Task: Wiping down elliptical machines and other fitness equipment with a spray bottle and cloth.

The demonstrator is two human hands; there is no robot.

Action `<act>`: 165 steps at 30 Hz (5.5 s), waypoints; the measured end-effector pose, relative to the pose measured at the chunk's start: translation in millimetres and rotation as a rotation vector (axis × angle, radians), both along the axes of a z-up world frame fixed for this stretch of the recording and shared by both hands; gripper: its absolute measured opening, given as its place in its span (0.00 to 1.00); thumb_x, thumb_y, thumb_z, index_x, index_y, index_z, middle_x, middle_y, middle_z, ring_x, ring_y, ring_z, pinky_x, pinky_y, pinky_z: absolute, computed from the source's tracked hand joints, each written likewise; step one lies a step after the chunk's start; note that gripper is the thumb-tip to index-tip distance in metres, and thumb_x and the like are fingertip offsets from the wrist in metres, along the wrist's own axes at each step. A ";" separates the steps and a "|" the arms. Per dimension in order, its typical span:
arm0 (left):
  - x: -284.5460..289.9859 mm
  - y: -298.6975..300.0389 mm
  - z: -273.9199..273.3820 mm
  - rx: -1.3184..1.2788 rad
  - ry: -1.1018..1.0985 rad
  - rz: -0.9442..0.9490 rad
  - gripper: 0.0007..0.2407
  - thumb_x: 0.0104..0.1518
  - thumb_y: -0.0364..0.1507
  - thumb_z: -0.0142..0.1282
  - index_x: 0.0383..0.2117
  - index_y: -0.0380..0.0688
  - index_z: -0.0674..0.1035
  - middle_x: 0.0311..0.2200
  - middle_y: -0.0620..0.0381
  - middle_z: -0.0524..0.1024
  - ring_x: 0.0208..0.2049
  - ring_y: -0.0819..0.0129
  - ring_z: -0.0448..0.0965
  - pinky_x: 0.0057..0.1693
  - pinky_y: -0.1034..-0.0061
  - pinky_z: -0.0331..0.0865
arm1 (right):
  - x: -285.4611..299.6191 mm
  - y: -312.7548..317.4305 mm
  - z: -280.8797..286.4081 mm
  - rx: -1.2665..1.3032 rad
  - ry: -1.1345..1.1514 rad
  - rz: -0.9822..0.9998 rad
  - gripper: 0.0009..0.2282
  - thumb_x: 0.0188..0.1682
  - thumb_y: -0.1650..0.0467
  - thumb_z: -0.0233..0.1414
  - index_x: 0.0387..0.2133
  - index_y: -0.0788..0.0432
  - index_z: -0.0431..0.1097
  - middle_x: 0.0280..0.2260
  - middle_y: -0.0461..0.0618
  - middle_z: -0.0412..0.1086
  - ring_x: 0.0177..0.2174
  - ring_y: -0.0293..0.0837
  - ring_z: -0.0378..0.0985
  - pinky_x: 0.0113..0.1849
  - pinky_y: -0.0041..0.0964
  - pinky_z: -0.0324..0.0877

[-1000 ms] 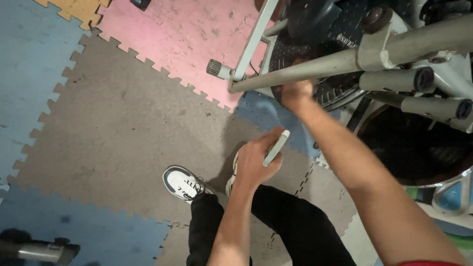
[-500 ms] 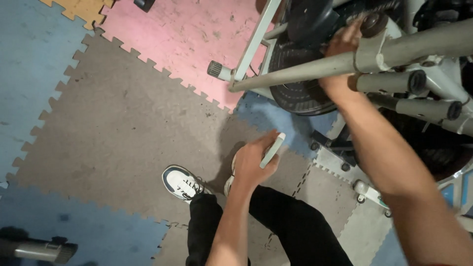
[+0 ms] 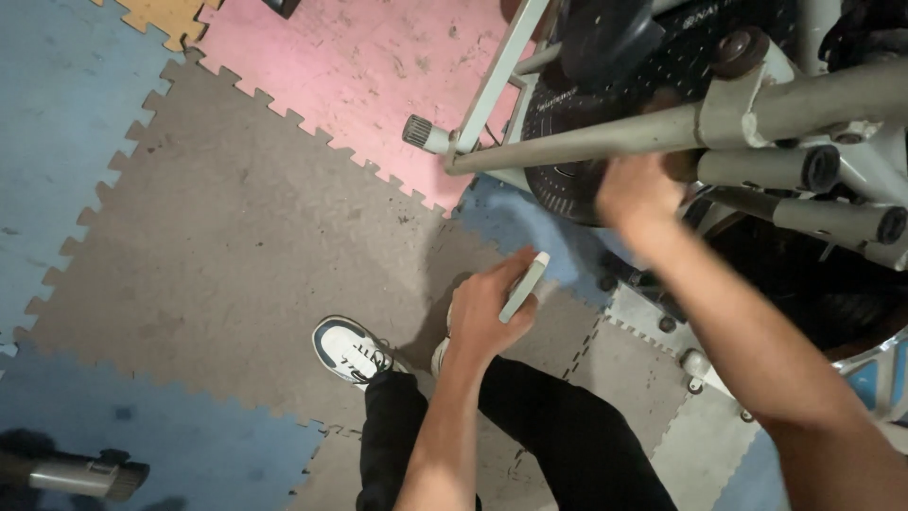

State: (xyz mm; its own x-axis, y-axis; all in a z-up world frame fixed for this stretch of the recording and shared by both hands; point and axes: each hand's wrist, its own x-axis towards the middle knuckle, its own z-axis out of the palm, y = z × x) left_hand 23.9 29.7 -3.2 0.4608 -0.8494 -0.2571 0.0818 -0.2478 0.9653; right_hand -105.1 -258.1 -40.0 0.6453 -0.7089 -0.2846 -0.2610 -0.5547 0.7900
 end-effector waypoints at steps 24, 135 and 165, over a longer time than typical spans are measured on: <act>3.3 2.6 -0.7 -0.060 0.012 0.066 0.21 0.45 0.28 0.56 0.50 0.45 0.81 0.45 0.49 0.83 0.39 0.52 0.85 0.42 0.65 0.77 | 23.4 -54.3 -72.0 0.014 -0.241 -0.070 0.31 0.55 0.64 0.43 0.66 0.80 0.52 0.67 0.79 0.46 0.67 0.75 0.47 0.66 0.65 0.40; -17.0 -34.1 -29.6 0.012 0.016 0.134 0.20 0.48 0.25 0.55 0.51 0.38 0.79 0.33 0.37 0.80 0.31 0.46 0.84 0.38 0.63 0.77 | 29.0 -12.0 -121.1 0.544 0.016 -0.368 0.20 0.58 0.69 0.44 0.62 0.66 0.65 0.68 0.66 0.54 0.68 0.63 0.54 0.59 0.66 0.63; -5.4 -26.4 -30.9 -0.036 0.017 0.153 0.21 0.46 0.24 0.57 0.50 0.34 0.79 0.33 0.38 0.81 0.30 0.46 0.83 0.38 0.62 0.75 | -4.8 -31.3 -12.4 0.101 0.486 0.192 0.26 0.50 0.65 0.46 0.60 0.70 0.65 0.63 0.70 0.58 0.61 0.67 0.57 0.59 0.63 0.53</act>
